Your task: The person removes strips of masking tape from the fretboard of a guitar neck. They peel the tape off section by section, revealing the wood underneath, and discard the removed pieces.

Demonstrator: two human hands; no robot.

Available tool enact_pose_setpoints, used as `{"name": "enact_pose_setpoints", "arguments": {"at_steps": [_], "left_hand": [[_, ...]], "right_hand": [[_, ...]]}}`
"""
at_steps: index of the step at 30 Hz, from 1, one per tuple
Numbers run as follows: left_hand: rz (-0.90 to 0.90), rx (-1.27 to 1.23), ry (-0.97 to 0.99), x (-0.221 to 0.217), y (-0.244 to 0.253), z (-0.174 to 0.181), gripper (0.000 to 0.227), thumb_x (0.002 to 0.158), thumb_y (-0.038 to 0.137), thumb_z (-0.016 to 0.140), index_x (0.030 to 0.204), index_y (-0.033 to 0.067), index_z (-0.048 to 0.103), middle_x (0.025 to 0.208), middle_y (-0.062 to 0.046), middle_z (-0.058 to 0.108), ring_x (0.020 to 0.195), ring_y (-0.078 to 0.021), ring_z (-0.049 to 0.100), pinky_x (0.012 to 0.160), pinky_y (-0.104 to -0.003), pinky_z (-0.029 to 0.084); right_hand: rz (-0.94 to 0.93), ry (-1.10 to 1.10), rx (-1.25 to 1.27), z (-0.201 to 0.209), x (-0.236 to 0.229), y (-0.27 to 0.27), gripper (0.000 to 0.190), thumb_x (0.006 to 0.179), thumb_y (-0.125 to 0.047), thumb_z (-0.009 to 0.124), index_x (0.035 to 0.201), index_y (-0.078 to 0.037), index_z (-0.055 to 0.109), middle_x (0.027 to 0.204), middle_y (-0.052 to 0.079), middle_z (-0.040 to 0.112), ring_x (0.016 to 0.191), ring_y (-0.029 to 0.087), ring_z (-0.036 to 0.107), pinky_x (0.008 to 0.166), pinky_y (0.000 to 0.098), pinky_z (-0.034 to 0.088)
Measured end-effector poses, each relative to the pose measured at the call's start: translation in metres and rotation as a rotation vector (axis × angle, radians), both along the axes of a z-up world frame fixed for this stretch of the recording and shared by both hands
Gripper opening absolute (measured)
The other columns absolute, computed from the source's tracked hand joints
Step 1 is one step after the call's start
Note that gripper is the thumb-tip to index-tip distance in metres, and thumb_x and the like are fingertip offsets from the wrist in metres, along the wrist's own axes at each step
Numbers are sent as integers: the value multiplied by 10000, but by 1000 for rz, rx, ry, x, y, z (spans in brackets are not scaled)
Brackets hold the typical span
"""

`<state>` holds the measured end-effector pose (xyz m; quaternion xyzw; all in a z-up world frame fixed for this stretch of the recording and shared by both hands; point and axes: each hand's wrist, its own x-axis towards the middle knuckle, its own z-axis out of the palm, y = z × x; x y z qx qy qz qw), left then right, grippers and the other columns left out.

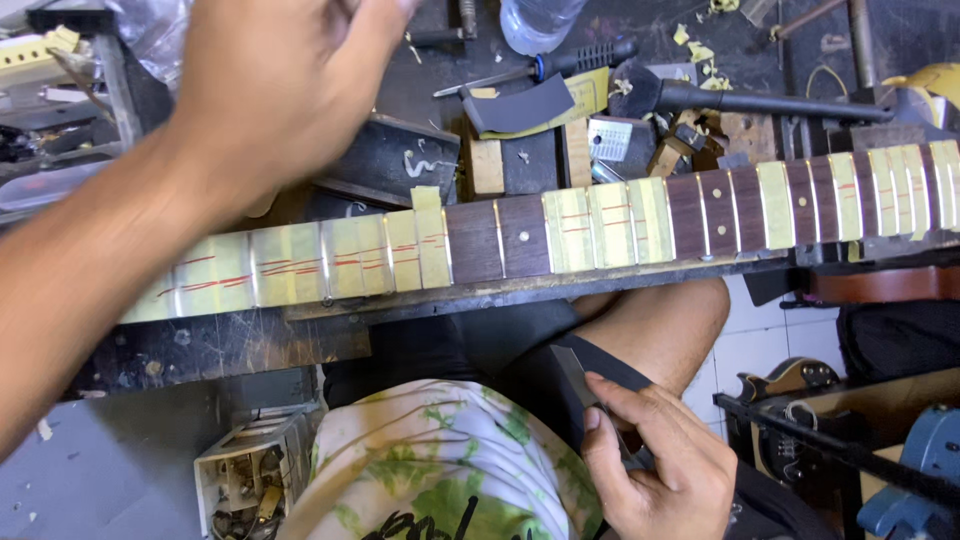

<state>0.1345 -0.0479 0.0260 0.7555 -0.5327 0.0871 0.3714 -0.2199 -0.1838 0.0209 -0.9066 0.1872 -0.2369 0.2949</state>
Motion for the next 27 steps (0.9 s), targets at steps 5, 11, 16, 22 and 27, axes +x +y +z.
{"name": "enact_pose_setpoints", "arguments": {"at_steps": [5, 11, 16, 22, 27], "left_hand": [[-118, 153, 42, -68, 15, 13, 321, 1193, 241, 464, 1069, 12, 651, 630, -30, 526, 436, -152, 480, 327, -284, 325], [-79, 240, 75, -85, 18, 11, 313, 1157, 304, 522, 1172, -5, 568, 694, -98, 657, 618, -322, 663, 473, -436, 448], [-90, 233, 141, -79, 9, 16, 348, 1155, 314, 523, 1134, -25, 600, 544, -60, 597, 431, -247, 618, 381, -392, 426], [-46, 355, 232, -75, 7, 15, 353, 1160, 344, 501, 1048, 27, 608, 478, -55, 569, 440, -309, 595, 459, -465, 413], [64, 551, 429, -76, 2, 18, 452, 1123, 442, 428, 960, 100, 676, 642, -21, 781, 486, -285, 685, 535, -463, 470]], "right_hand": [[-16, 28, 26, -5, 0, -5, 157, 905, -9, 700, 1028, -8, 798, 713, 63, 674, 570, 141, 580, 622, 247, 477], [-3, 31, 46, -9, 1, -6, 158, 917, -16, 704, 1050, -4, 789, 692, 49, 626, 559, 131, 536, 605, 246, 453], [6, 11, 150, -39, 1, -34, 204, 927, -40, 729, 1119, -36, 798, 799, 22, 759, 596, 68, 612, 558, 216, 502], [-72, -168, 553, -90, 9, -66, 261, 978, -55, 750, 1231, 9, 747, 797, 28, 703, 664, 87, 611, 556, 202, 469], [-124, -226, 670, -104, 24, -75, 282, 1014, -120, 750, 1265, 2, 708, 793, 1, 641, 650, 64, 578, 575, 182, 470]]}}
